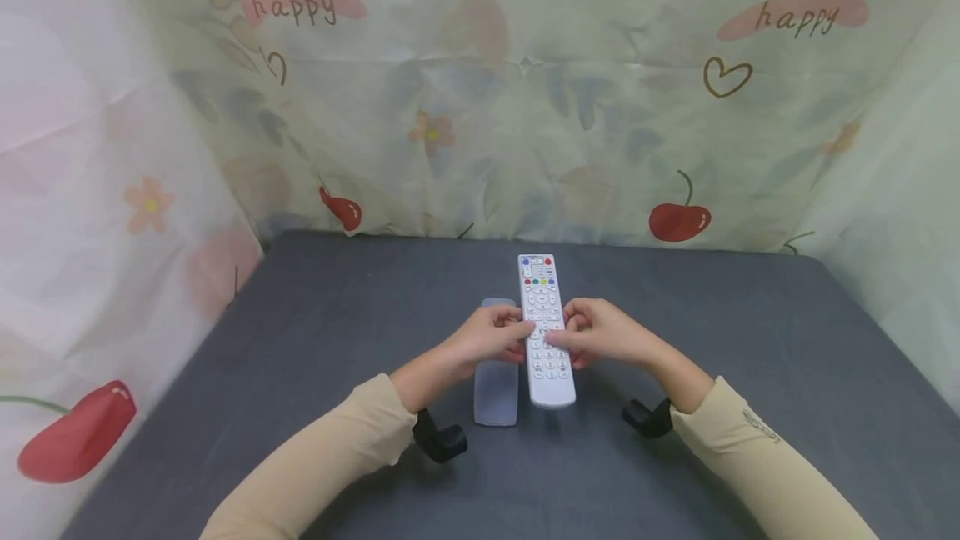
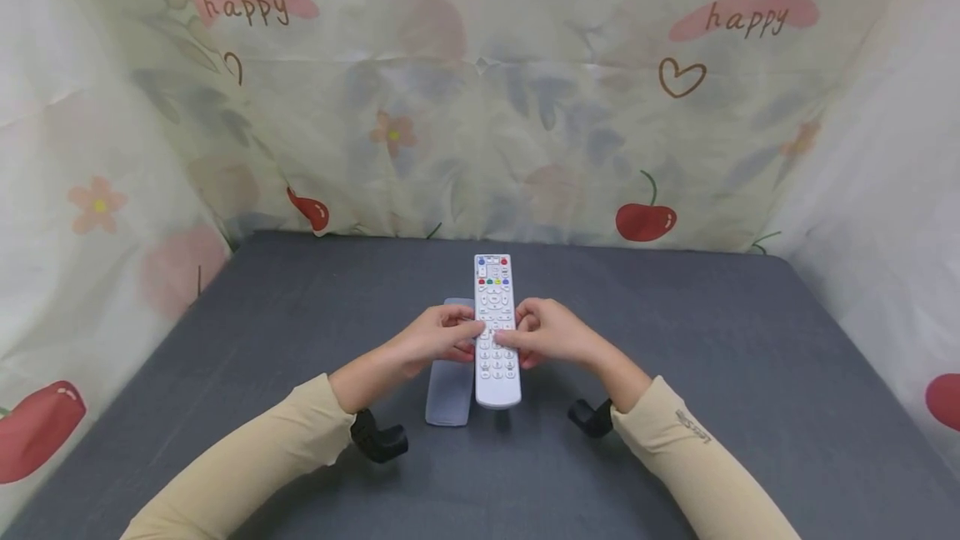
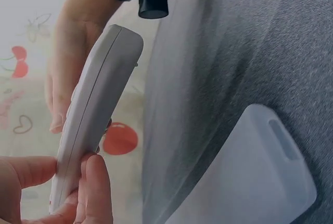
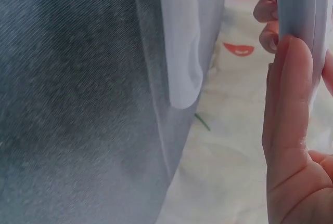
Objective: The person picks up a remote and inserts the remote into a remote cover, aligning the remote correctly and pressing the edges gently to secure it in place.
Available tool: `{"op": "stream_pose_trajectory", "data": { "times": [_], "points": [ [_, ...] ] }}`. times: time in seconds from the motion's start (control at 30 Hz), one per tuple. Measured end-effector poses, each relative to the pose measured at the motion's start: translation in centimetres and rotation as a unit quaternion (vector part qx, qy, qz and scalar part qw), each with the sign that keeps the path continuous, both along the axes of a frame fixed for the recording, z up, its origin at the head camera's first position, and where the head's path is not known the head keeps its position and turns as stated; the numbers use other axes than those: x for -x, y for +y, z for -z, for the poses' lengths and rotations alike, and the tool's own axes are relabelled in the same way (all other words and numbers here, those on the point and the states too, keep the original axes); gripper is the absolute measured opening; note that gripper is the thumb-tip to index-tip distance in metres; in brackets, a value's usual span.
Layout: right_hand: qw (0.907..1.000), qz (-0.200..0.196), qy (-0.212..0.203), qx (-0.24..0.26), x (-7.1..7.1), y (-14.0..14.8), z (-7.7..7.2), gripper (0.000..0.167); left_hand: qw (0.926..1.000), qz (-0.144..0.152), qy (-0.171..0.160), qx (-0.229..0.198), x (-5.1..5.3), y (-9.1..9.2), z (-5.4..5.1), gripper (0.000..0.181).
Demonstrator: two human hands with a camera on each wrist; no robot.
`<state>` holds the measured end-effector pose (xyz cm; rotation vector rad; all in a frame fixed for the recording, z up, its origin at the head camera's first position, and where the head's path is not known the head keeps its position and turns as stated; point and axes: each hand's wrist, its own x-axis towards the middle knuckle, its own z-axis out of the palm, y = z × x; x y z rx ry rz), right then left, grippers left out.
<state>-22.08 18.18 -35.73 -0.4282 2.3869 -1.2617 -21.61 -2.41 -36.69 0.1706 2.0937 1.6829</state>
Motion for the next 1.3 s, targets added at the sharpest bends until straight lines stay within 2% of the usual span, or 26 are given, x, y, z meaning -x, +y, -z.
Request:
{"op": "stream_pose_trajectory", "data": {
  "times": [0.3,0.63,1.03,1.3],
  "points": [
    [0.9993,0.006,0.019,0.031,-0.2,-1.4,-0.9,0.045,0.9997,-0.023,0.009,-0.003,0.1,-1.4,-1.2,0.037],
    [0.9986,0.003,0.02,0.049,-0.5,-2.2,-1.9,0.048,0.9996,-0.02,0.011,-0.013,-0.1,-2.4,-2.3,0.038],
    [0.9979,-0.001,0.012,0.064,-0.7,-2.3,-2.1,0.05,0.9996,-0.019,0.015,-0.013,-0.5,-2.5,-2.8,0.036],
    [0.998,0.001,0.014,0.062,-0.6,-2.1,-1.7,0.051,0.9996,-0.014,0.02,-0.014,-0.5,-2.5,-2.5,0.035]
  ]
}}
